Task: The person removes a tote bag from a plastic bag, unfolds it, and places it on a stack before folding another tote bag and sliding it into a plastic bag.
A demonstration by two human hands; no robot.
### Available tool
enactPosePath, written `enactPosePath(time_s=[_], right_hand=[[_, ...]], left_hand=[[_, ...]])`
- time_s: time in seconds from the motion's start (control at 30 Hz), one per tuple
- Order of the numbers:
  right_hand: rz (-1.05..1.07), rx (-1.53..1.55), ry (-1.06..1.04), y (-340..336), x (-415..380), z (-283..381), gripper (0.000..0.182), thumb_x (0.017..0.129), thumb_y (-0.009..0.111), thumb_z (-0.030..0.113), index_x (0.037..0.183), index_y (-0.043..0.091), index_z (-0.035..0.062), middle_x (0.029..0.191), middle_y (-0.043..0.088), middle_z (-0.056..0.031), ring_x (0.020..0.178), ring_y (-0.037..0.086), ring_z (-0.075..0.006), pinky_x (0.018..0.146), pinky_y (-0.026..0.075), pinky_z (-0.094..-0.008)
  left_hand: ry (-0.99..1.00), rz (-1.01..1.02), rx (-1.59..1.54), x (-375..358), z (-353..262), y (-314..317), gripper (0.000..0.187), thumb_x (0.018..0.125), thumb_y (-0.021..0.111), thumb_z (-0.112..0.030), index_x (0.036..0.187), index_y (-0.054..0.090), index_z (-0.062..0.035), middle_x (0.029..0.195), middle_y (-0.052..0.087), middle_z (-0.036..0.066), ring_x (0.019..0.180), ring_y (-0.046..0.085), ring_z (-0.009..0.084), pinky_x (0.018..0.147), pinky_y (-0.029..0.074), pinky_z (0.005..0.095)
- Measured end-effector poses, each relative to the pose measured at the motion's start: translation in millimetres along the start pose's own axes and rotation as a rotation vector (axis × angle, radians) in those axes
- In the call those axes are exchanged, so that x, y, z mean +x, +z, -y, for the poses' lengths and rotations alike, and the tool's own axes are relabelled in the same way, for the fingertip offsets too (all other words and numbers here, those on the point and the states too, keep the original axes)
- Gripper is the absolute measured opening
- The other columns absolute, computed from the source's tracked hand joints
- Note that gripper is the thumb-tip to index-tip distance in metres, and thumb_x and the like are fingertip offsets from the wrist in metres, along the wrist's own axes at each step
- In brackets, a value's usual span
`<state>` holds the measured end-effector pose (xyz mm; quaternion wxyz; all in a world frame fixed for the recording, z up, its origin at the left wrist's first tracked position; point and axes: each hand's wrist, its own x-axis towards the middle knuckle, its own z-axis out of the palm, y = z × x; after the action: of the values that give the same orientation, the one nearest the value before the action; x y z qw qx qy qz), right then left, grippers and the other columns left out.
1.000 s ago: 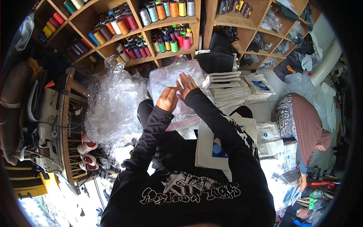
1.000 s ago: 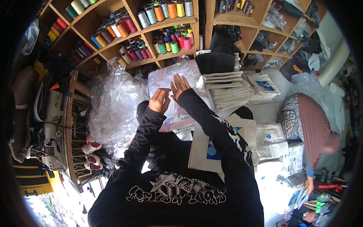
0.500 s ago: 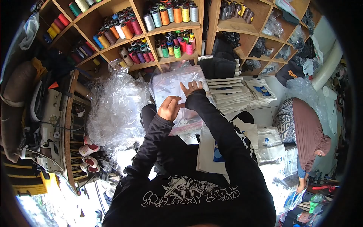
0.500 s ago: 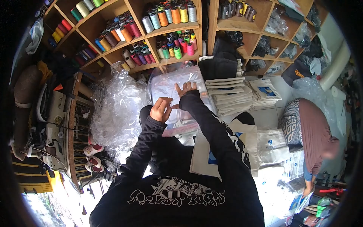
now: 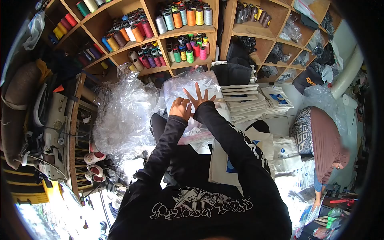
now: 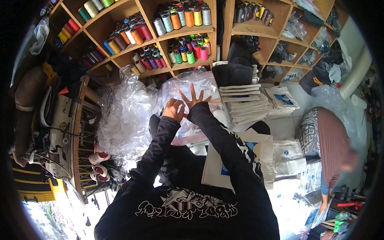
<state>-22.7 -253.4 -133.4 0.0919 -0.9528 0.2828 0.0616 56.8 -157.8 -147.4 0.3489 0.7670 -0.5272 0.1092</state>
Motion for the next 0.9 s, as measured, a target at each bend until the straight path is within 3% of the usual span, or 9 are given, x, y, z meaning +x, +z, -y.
enactPosePath(time_s=[0.1, 0.17, 0.23, 0.3, 0.37, 0.47, 0.6, 0.73, 0.9], right_hand=[[-0.121, -0.082, -0.069, 28.0, 16.4, -5.4, 0.081, 0.067, 0.056, 0.051, 0.134, 0.013, 0.0327, 0.141, -0.002, -0.0136, 0.126, 0.008, -0.0420, 0.093, 0.011, -0.0640], [-0.518, -0.226, -0.408, 59.9, 40.7, -16.3, 0.069, 0.072, 0.052, 0.040, 0.132, 0.025, 0.0199, 0.140, 0.006, -0.0159, 0.128, 0.012, -0.0320, 0.098, 0.016, -0.0556], [-0.454, -0.140, -0.471, 52.6, 49.1, -16.4, 0.056, 0.075, 0.046, 0.031, 0.125, 0.035, 0.0093, 0.138, 0.016, -0.0166, 0.129, 0.016, -0.0244, 0.101, 0.019, -0.0466], [-0.294, 0.673, -0.485, 46.9, 63.3, -17.1, 0.052, 0.077, 0.044, 0.028, 0.124, 0.035, 0.0082, 0.136, 0.022, -0.0159, 0.127, 0.020, -0.0258, 0.102, 0.019, -0.0437], [-0.388, 0.680, -0.439, 53.6, 60.7, -23.4, 0.041, 0.078, 0.042, 0.023, 0.114, 0.042, 0.0038, 0.132, 0.030, -0.0162, 0.126, 0.024, -0.0278, 0.102, 0.020, -0.0423], [-0.813, -0.084, -0.535, 72.3, 67.6, -37.5, 0.026, 0.076, 0.048, 0.025, 0.091, 0.048, 0.0033, 0.119, 0.043, -0.0179, 0.119, 0.034, -0.0300, 0.099, 0.023, -0.0430], [-0.530, 0.148, -0.276, 49.5, 43.6, -32.7, 0.040, 0.075, 0.055, 0.036, 0.095, 0.045, 0.0026, 0.093, 0.056, -0.0161, 0.109, 0.043, -0.0341, 0.099, 0.019, -0.0482], [-0.411, 0.011, -0.141, 16.9, 19.8, -27.6, 0.069, 0.075, 0.046, 0.055, 0.118, 0.037, 0.0021, 0.095, 0.055, -0.0216, 0.110, 0.041, -0.0371, 0.100, 0.001, -0.0534], [-0.437, -0.019, -0.053, 25.0, 11.3, -18.0, 0.076, 0.072, 0.040, 0.064, 0.127, 0.034, 0.0126, 0.109, 0.049, -0.0248, 0.116, 0.031, -0.0450, 0.094, -0.007, -0.0633]], left_hand=[[-0.040, -0.002, -0.053, 3.8, -3.4, 4.0, 0.023, 0.068, 0.055, -0.006, 0.090, 0.054, -0.0047, 0.085, 0.054, 0.015, 0.075, 0.056, 0.0322, 0.067, 0.046, 0.0375], [0.089, -0.081, -0.122, 7.0, -6.6, 4.6, 0.025, 0.066, 0.054, -0.005, 0.091, 0.052, -0.0029, 0.086, 0.054, 0.015, 0.075, 0.056, 0.0317, 0.067, 0.047, 0.0383], [0.136, -0.055, -0.074, 6.6, -11.0, 2.5, 0.028, 0.066, 0.054, -0.004, 0.093, 0.050, -0.0015, 0.087, 0.054, 0.014, 0.077, 0.056, 0.0311, 0.068, 0.047, 0.0372], [0.170, -0.044, -0.138, 5.7, -16.4, -3.9, 0.031, 0.064, 0.054, -0.002, 0.095, 0.049, -0.0010, 0.089, 0.054, 0.013, 0.077, 0.057, 0.0307, 0.067, 0.047, 0.0353], [0.248, -0.054, -0.170, 8.0, -19.9, -11.9, 0.033, 0.062, 0.055, 0.000, 0.095, 0.050, -0.0005, 0.089, 0.054, 0.013, 0.076, 0.057, 0.0293, 0.066, 0.047, 0.0338], [0.311, -0.040, -0.166, 4.0, -25.8, -22.5, 0.028, 0.061, 0.056, 0.000, 0.089, 0.051, -0.0008, 0.085, 0.054, 0.011, 0.073, 0.056, 0.0269, 0.065, 0.045, 0.0332], [0.214, -0.051, -0.045, -9.7, -23.7, -21.8, 0.023, 0.060, 0.057, -0.007, 0.082, 0.050, -0.0036, 0.080, 0.054, 0.008, 0.068, 0.053, 0.0256, 0.065, 0.042, 0.0343], [0.036, 0.025, 0.028, -27.0, -25.4, -15.4, 0.024, 0.063, 0.059, -0.012, 0.085, 0.051, -0.0074, 0.083, 0.053, 0.008, 0.071, 0.054, 0.0252, 0.064, 0.042, 0.0360], [-0.013, -0.018, 0.038, -29.1, -25.8, -4.6, 0.021, 0.070, 0.061, -0.013, 0.087, 0.053, -0.0051, 0.081, 0.056, 0.011, 0.074, 0.056, 0.0275, 0.065, 0.045, 0.0356]])
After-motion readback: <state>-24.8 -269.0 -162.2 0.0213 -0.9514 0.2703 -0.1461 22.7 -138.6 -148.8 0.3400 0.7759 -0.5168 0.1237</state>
